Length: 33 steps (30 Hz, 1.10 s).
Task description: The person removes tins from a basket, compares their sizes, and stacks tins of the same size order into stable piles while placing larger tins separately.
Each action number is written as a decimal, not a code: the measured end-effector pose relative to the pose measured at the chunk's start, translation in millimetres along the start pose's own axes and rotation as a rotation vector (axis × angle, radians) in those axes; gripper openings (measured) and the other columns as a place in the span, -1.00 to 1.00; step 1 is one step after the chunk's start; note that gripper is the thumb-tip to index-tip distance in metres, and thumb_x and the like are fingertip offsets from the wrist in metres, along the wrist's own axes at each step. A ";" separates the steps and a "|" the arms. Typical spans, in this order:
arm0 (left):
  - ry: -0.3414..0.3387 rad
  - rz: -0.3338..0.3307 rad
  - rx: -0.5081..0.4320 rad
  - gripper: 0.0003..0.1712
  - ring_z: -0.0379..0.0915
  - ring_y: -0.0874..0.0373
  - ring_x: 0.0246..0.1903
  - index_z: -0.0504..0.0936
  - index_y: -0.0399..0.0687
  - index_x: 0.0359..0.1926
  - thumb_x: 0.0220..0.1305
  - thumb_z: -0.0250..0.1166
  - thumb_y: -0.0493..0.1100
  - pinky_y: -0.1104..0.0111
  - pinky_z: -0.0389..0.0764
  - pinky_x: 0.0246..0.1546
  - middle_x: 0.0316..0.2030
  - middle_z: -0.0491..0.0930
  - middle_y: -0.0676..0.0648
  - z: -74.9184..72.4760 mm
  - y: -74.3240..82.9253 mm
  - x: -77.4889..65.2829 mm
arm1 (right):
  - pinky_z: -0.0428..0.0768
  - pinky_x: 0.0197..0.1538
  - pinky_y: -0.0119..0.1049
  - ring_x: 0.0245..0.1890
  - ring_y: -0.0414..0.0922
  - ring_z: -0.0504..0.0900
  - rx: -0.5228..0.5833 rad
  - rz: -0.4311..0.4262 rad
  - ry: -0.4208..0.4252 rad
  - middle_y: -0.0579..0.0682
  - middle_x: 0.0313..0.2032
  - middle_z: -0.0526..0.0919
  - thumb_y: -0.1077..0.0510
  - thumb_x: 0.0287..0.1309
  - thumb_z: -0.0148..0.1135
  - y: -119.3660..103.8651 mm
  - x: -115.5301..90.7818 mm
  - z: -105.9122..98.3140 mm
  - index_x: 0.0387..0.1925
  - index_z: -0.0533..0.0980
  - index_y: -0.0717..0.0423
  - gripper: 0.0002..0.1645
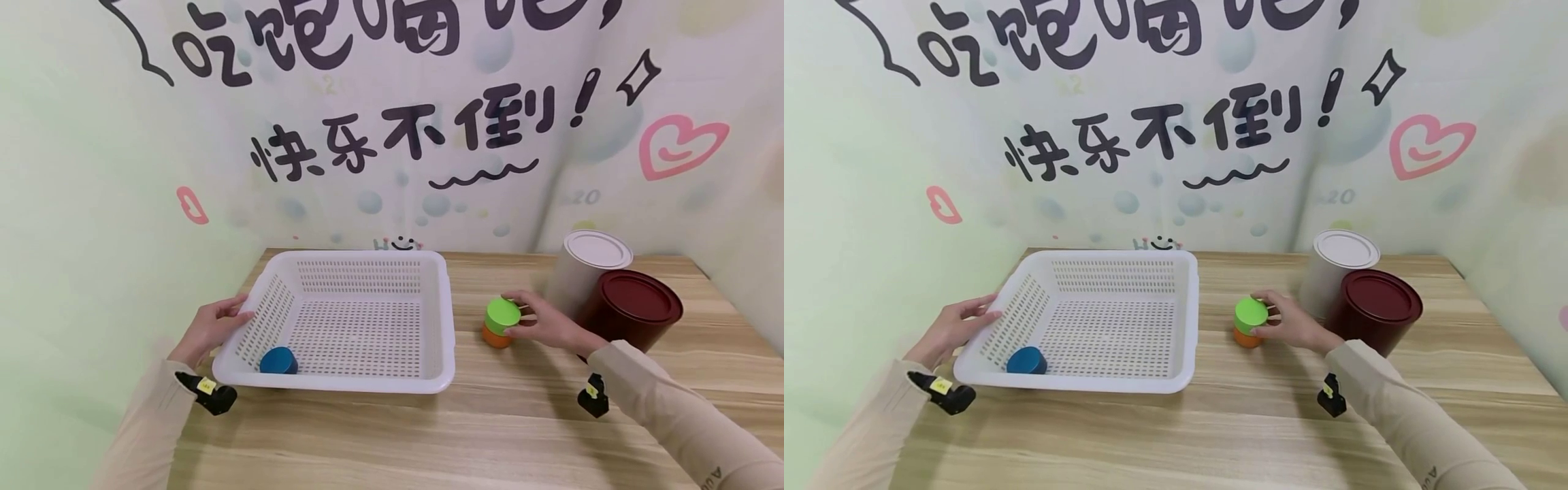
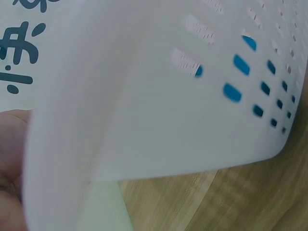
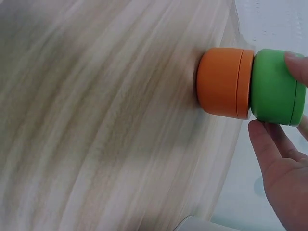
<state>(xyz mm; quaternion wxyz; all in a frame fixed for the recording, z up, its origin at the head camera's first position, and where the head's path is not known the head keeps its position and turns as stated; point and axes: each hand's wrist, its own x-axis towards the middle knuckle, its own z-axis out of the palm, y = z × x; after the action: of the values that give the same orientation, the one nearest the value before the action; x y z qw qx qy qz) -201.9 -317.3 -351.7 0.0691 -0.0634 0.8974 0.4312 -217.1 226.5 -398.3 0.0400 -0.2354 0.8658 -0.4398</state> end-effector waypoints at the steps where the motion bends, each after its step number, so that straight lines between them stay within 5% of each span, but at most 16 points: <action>1: 0.001 -0.001 0.002 -0.26 0.48 0.06 -0.33 0.05 -0.09 0.35 0.25 0.10 0.05 0.34 0.56 -0.33 -0.04 0.35 -0.32 0.0 0.1 0.0 | 0.52 -0.11 -0.10 -0.10 0.19 0.43 0.000 -0.005 0.002 0.32 -0.04 0.36 0.28 -0.06 0.32 -0.3 -0.3 0.4 0.12 0.21 0.46 -0.27; 21: 0.016 0.015 -0.013 -0.25 0.50 0.03 -0.36 0.10 -0.08 0.34 0.22 0.12 0.08 0.29 0.57 -0.35 -0.10 0.39 -0.28 1.1 -4.9 2.4 | 0.34 0.04 0.08 0.09 0.31 0.29 0.013 -0.025 -0.025 0.43 0.10 0.29 0.27 -0.04 0.30 -14.3 -6.5 -13.8 0.18 0.13 0.43 -0.21; 33: 0.002 0.036 -0.040 -0.18 0.48 -0.01 -0.34 0.11 0.03 0.34 0.13 0.17 0.19 0.30 0.57 -0.39 -0.12 0.37 -0.25 -1.2 -32.7 22.3 | 0.34 0.10 -0.05 0.11 0.18 0.33 0.030 -0.108 0.003 0.28 0.11 0.35 0.27 0.05 0.23 -75.5 30.5 -22.3 0.14 0.24 0.37 -0.37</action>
<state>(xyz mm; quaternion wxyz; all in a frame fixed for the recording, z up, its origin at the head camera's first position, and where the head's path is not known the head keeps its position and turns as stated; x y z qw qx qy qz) -218.3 -339.7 -379.9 0.0592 -0.0488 0.8895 0.4503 -222.2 191.6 -321.7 0.0186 -0.2806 0.8451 -0.4547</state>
